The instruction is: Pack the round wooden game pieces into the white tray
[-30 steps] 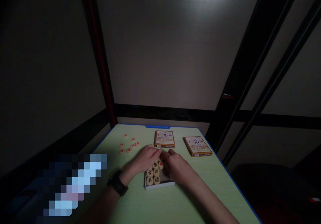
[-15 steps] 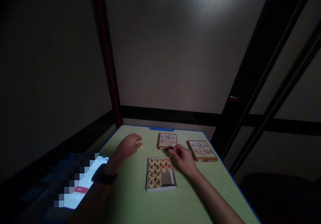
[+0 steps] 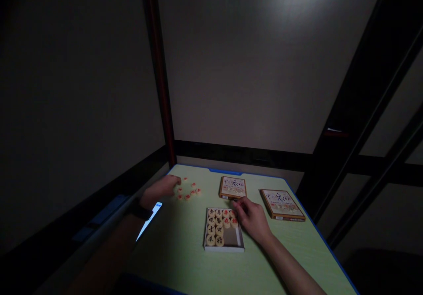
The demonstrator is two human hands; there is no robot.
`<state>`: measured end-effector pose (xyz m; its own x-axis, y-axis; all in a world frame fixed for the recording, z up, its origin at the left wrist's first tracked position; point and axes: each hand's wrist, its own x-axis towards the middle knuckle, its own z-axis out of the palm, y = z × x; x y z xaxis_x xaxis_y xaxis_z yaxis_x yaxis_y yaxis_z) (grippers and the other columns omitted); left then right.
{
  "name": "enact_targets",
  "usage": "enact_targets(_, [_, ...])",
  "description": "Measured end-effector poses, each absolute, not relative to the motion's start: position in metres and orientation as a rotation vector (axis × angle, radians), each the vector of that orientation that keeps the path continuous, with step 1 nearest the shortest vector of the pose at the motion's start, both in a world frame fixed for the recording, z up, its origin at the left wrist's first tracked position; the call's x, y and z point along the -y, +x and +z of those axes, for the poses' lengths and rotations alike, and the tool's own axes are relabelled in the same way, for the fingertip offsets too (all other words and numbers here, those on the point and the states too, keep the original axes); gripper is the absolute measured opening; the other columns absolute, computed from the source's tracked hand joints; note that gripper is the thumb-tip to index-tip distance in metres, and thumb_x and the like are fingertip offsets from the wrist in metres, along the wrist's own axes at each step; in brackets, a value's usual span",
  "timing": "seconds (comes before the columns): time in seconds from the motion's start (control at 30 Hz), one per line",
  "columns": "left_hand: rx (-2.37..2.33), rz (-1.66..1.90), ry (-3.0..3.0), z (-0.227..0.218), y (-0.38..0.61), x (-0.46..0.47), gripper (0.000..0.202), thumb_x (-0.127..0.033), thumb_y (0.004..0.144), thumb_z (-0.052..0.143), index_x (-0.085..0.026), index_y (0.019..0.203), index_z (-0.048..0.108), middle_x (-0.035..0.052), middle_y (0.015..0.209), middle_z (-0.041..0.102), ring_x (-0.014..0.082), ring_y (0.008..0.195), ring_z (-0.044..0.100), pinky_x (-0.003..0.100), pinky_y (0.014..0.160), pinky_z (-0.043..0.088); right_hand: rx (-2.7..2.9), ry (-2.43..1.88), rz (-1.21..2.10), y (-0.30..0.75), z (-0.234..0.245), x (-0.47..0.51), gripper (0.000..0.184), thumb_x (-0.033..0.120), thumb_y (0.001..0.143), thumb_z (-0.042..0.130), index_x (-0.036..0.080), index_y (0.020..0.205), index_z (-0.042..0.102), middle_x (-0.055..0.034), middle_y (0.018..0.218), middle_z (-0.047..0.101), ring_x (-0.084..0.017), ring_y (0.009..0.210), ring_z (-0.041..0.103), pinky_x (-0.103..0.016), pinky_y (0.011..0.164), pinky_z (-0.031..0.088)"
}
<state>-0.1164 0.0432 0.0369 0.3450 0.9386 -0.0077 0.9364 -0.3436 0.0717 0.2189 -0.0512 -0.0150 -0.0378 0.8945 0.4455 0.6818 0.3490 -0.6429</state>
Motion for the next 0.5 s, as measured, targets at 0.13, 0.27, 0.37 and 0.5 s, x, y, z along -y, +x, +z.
enact_targets(0.13, [-1.688,0.133,2.542,0.036,-0.121,-0.056,0.049,0.003,0.071,0.054,-0.018,0.112,0.069,0.0124,0.123,0.067,0.0243,0.118,0.059,0.031,0.102,0.042,1.804,-1.397,0.305,0.218,-0.014,0.052,0.038,0.054,0.091,0.047,0.022,0.075,0.059,-0.0021,0.059,0.067,-0.019,0.053,0.061,-0.027,0.054,0.042])
enact_targets(0.27, [-1.632,0.116,2.552,0.028,-0.117,-0.065,0.036,-0.002,0.07,0.058,-0.02,0.098,0.073,0.0088,0.107,0.072,0.0237,0.106,0.063,0.031,0.094,0.047,1.82,-1.407,0.293,0.217,-0.013,0.053,0.038,0.054,0.091,0.047,0.023,0.072,0.058,-0.002,0.059,0.067,-0.019,0.052,0.061,-0.027,0.054,0.042])
enact_targets(0.37, [-1.621,0.104,2.558,0.023,-0.113,-0.068,0.028,-0.004,0.071,0.058,-0.019,0.09,0.072,0.0074,0.097,0.072,0.0216,0.097,0.064,0.028,0.088,0.047,1.831,-1.408,0.29,0.218,-0.014,0.053,0.037,0.053,0.09,0.047,0.023,0.072,0.058,-0.002,0.058,0.067,-0.019,0.052,0.061,-0.027,0.053,0.043])
enact_targets(0.5, [-1.651,0.112,2.56,0.023,-0.115,-0.065,0.022,-0.006,0.074,0.054,-0.016,0.087,0.069,0.0087,0.095,0.069,0.0209,0.094,0.063,0.028,0.084,0.047,1.849,-1.411,0.283,0.218,-0.014,0.052,0.035,0.051,0.09,0.046,0.023,0.072,0.058,-0.0017,0.057,0.066,-0.019,0.051,0.061,-0.026,0.053,0.042])
